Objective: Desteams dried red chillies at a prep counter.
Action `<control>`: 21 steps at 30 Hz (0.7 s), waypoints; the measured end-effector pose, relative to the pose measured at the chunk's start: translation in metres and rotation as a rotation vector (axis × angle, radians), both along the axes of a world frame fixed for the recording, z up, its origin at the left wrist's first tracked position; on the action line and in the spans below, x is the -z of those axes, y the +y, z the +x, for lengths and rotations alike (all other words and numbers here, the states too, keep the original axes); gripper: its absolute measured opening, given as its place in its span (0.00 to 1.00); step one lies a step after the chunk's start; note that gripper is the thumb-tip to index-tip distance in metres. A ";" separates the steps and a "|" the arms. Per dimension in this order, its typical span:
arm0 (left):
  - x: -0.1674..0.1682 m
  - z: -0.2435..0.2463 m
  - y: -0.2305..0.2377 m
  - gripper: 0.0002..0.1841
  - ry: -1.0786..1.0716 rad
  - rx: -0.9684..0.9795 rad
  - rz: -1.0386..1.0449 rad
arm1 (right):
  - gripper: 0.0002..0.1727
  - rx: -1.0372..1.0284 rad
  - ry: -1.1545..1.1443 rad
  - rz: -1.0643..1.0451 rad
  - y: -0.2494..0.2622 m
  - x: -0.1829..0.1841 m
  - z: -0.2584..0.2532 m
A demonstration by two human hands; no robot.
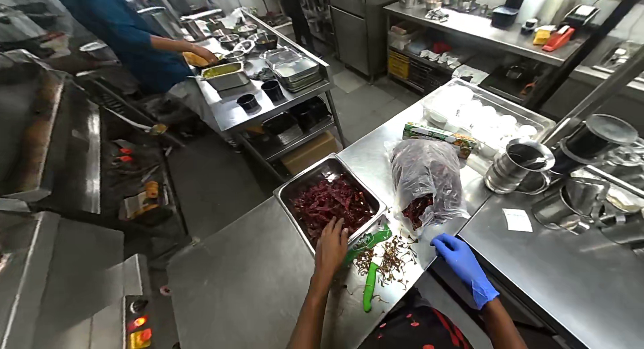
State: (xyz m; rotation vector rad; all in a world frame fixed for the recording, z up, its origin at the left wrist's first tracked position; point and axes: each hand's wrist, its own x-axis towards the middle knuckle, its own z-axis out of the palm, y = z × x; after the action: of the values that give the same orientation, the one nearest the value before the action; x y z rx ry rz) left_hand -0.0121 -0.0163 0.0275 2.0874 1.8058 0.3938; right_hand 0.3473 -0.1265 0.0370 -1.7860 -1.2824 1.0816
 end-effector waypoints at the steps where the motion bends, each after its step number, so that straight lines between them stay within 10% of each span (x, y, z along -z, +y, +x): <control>1: 0.001 0.001 -0.008 0.25 -0.016 -0.015 0.042 | 0.16 0.017 -0.001 0.000 -0.003 -0.004 0.001; 12: 0.017 0.007 -0.027 0.23 -0.031 -0.052 0.298 | 0.20 -0.344 0.023 -0.033 0.050 -0.022 -0.001; 21: 0.026 0.011 -0.029 0.24 0.081 -0.069 0.399 | 0.15 -0.231 -0.635 0.137 0.111 -0.013 -0.027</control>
State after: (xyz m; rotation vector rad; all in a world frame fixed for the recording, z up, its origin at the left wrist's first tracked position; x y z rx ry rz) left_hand -0.0013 -0.0456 0.0011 2.3313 1.9814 0.7521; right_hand 0.3203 -0.0158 0.0501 -1.9834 -1.9224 0.5206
